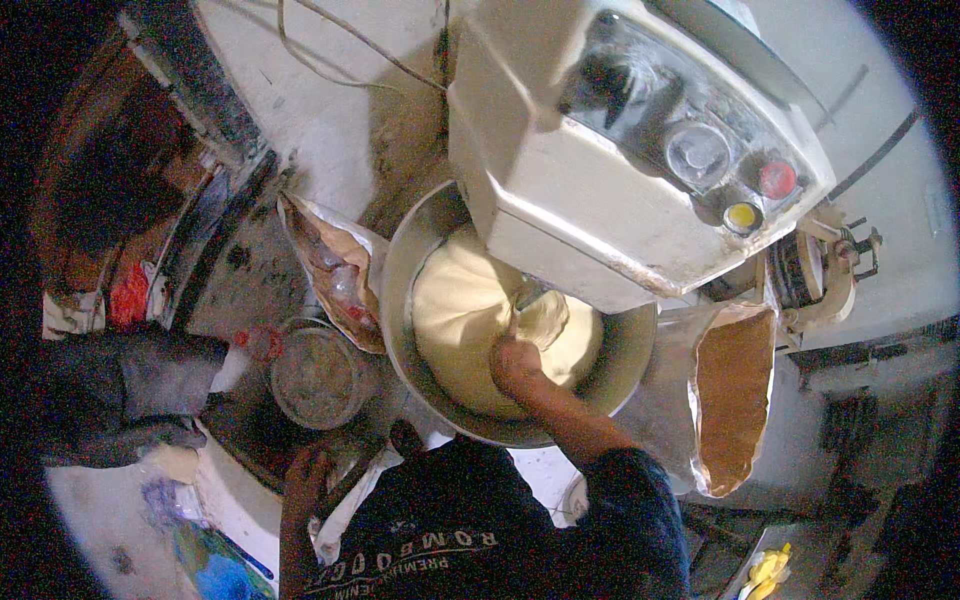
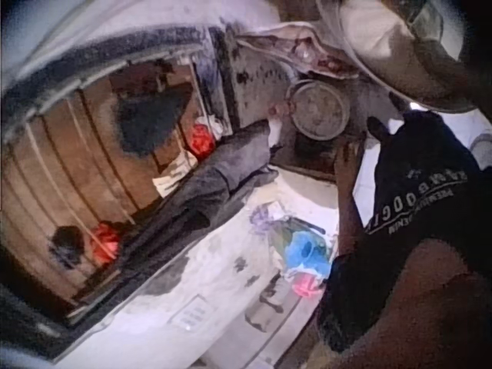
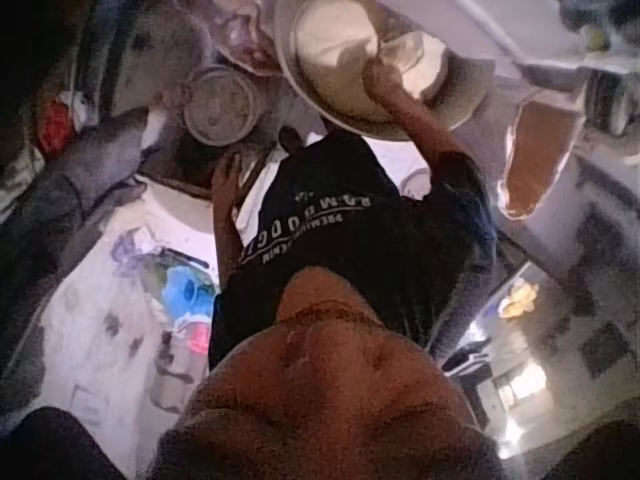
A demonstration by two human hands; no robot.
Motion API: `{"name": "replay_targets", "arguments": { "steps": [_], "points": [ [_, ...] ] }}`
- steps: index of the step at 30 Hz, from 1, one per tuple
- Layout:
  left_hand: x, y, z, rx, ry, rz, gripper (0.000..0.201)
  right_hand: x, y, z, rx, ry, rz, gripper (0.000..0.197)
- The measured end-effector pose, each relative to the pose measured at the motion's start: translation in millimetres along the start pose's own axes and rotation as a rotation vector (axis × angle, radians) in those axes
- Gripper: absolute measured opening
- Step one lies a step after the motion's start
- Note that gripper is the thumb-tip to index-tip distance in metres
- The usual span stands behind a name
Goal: The person stands in front of a large industrial dough mixer and repeatedly pulls small pieces of dough from the mixing bowl. They stretch the dough by hand to inspect its texture and elasticity before returning it to the bowl. The person also briefly handles a blue plastic bag and a yellow sponge during the process.
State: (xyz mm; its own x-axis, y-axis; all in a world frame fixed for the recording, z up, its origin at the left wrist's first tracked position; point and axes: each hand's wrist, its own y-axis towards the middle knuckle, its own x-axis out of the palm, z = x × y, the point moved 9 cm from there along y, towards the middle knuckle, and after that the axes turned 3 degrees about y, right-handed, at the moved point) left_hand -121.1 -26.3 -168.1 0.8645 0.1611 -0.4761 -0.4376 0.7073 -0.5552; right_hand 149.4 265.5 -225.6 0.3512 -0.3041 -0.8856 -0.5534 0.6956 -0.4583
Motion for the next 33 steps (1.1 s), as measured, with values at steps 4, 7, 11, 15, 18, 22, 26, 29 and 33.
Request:
{"name": "replay_targets", "arguments": {
  "steps": [4,7,11,15,18,22,26,29,33],
  "points": [
    [-1,-5,21,0.02,0.102,-0.01,0.031,37,62,40,0.371,0.216,0.142,0.036],
    [-8,-14,37,0.06,0.144,0.009,0.032,46,55,38,0.456,0.433,-0.051,0.045],
    [-16,-18,23,0.115,0.117,0.075,0.034,31,34,17,0.124,0.263,-0.049,0.052],
    [-9,-16,-9,0.039,0.049,0.036,0.034,31,28,52,0.406,0.778,0.222,0.049],
    [-6,-10,8,0.065,0.076,-0.016,0.035,135,70,56,0.606,1.27,0.453,0.048],
    [-14,-6,22,0.16,0.182,0.035,0.036,121,49,18,0.293,1.105,0.178,0.049],
    [-18,-6,26,0.16,0.242,0.036,0.035,62,-4,39,0.069,1.128,-0.109,0.042],
    [-17,-2,8,0.162,0.208,0.044,0.035,3,-42,35,0.046,0.573,0.326,0.043],
    [-17,-11,12,0.11,0.191,0.067,0.035,-7,-37,8,0.18,0.607,0.378,0.037]
  ]
}}
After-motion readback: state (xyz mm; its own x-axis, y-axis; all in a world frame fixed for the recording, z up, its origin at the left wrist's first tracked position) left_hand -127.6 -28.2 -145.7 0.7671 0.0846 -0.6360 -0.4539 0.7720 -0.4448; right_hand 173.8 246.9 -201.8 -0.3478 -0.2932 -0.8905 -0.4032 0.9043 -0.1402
